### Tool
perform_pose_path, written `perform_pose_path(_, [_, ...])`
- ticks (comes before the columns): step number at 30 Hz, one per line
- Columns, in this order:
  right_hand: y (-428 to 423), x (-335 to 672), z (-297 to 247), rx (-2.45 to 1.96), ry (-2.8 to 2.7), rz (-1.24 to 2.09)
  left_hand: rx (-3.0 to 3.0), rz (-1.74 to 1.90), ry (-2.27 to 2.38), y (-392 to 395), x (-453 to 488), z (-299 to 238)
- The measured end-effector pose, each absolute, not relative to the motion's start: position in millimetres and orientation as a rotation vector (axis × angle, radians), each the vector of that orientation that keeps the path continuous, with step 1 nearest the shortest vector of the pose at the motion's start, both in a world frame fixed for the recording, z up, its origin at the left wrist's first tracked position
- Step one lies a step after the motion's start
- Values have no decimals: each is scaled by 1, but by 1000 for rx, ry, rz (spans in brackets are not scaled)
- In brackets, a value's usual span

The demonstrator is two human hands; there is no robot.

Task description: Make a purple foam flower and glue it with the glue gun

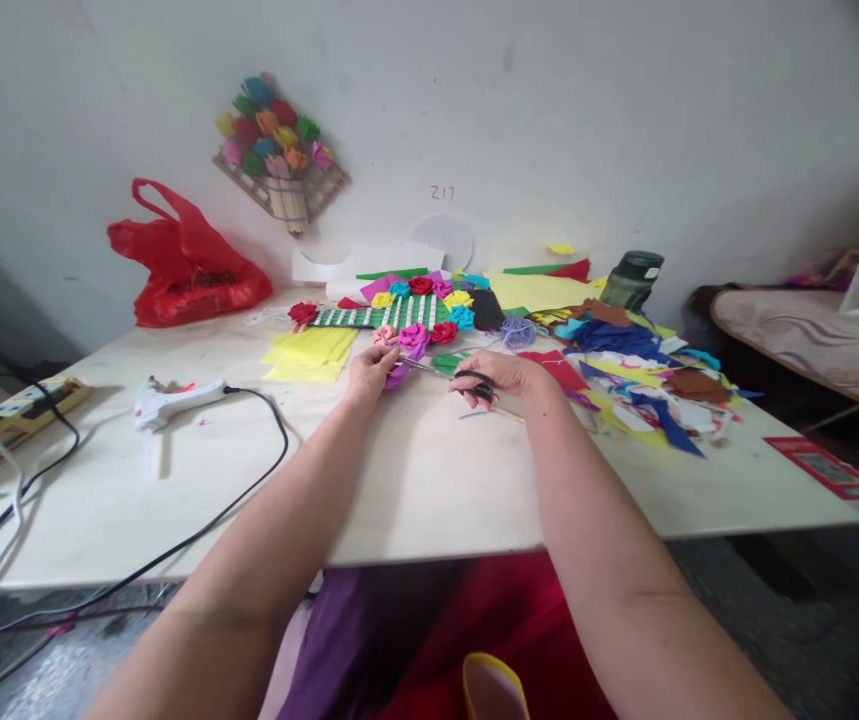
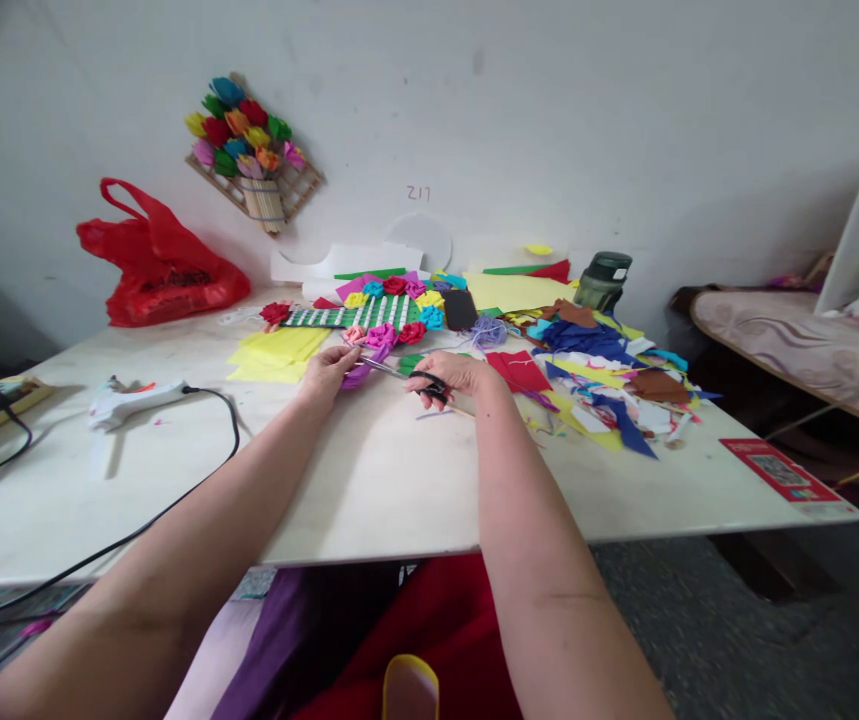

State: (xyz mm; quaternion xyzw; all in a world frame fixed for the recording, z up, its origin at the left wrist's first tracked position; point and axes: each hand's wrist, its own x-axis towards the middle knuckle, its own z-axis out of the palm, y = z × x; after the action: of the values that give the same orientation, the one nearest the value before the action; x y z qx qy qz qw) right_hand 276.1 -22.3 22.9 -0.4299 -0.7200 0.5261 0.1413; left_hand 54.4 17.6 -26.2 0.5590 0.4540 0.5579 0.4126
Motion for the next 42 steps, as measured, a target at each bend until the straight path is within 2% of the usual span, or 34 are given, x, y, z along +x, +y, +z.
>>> perform_pose_path(8, [-23, 273, 24, -1331, -2091, 1401, 1364, 1429, 1106, 18, 56, -27])
perform_pose_path(19, [-21, 273, 29, -1574, -2342, 544, 1231, 1296, 1074, 16, 46, -21])
perform_pose_path(29, [-23, 262, 29, -1614, -2451, 44, 1268, 1245, 1061, 19, 42, -22])
perform_pose_path(42, [-33, 241, 33, -1678, -2485, -214, 1396, 1335, 1085, 16, 48, -19])
